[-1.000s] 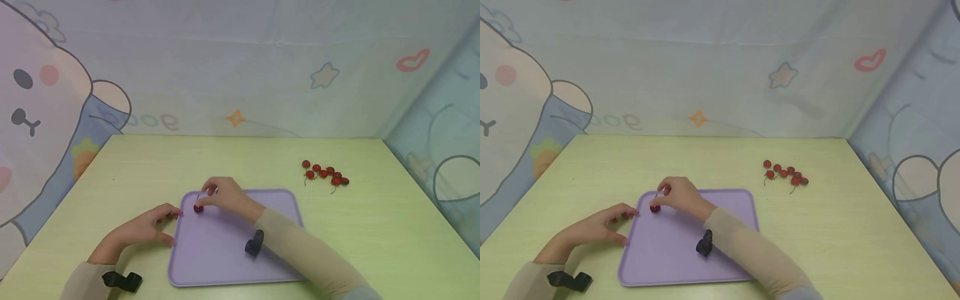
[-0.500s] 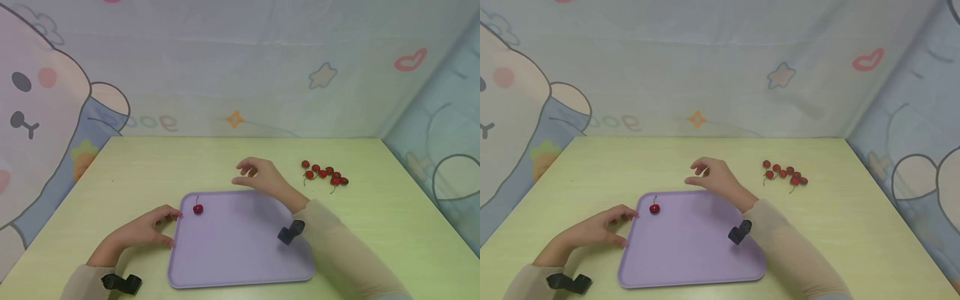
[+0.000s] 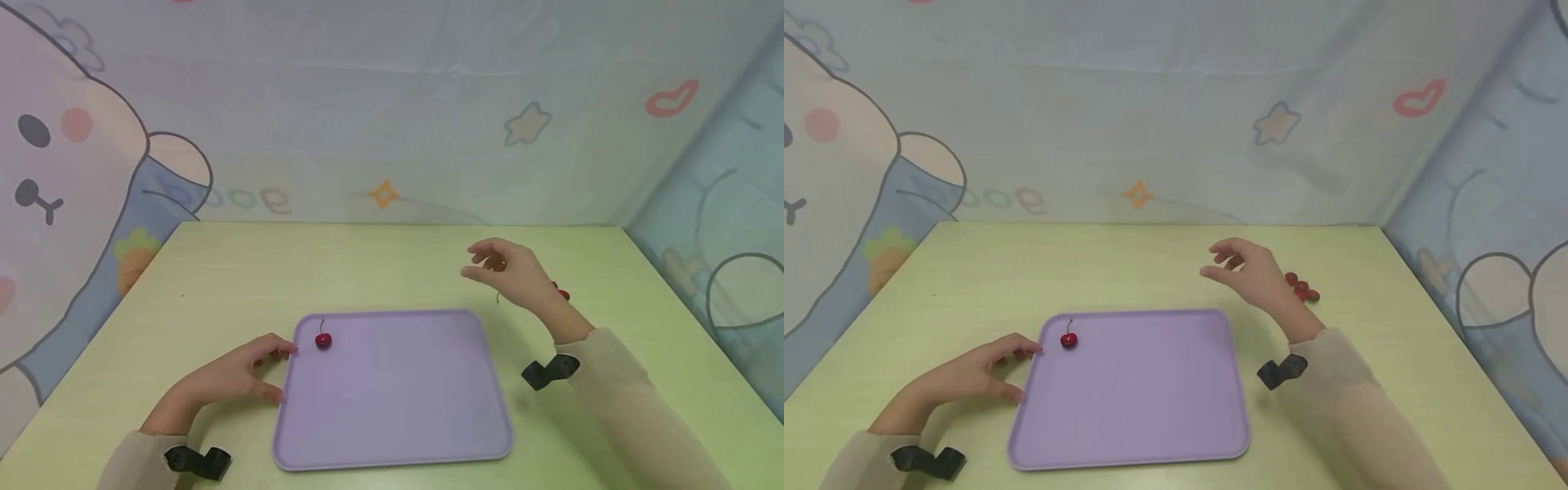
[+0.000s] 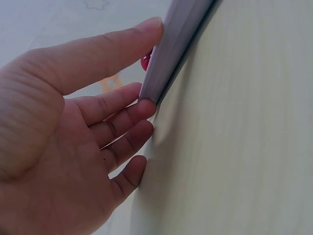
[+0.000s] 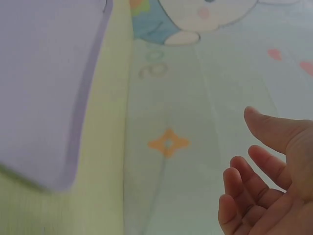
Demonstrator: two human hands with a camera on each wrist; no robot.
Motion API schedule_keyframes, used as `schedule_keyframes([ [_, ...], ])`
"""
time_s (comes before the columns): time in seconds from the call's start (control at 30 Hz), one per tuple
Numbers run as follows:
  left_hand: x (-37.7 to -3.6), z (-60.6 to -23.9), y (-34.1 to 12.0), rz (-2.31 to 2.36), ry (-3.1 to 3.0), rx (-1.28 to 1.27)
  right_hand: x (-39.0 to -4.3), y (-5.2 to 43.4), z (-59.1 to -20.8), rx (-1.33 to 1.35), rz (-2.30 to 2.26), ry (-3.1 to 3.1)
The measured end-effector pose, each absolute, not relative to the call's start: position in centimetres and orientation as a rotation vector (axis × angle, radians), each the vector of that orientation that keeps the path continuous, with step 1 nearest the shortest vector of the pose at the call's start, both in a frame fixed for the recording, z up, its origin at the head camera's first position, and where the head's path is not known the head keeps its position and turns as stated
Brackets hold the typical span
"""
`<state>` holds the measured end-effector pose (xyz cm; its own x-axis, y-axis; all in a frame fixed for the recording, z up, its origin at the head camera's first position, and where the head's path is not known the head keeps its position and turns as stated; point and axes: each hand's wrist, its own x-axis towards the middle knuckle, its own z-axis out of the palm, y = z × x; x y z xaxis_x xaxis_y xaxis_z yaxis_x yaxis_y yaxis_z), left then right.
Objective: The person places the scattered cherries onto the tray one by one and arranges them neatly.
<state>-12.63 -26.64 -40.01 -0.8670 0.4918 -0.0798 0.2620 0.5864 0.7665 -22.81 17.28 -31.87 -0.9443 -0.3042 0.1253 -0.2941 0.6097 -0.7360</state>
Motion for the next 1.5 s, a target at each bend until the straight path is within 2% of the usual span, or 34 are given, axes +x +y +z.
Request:
schedule_keyframes([
  [0.23, -12.8, -40.4, -26.5, 1.171, 2.524, 0.630, -22.9, 22.4, -31.6, -0.408, -1.192, 2.963],
  [0.67, -12.6, -40.2, -26.6, 1.148, 2.558, 0.633, -24.4, 29.8, -34.5, -0.247, -1.122, 3.039],
  [1.5, -12.5, -39.9, -26.6, 1.193, 2.522, 0.665, -25.6, 33.0, -39.0, -0.135, -0.992, 2.830],
])
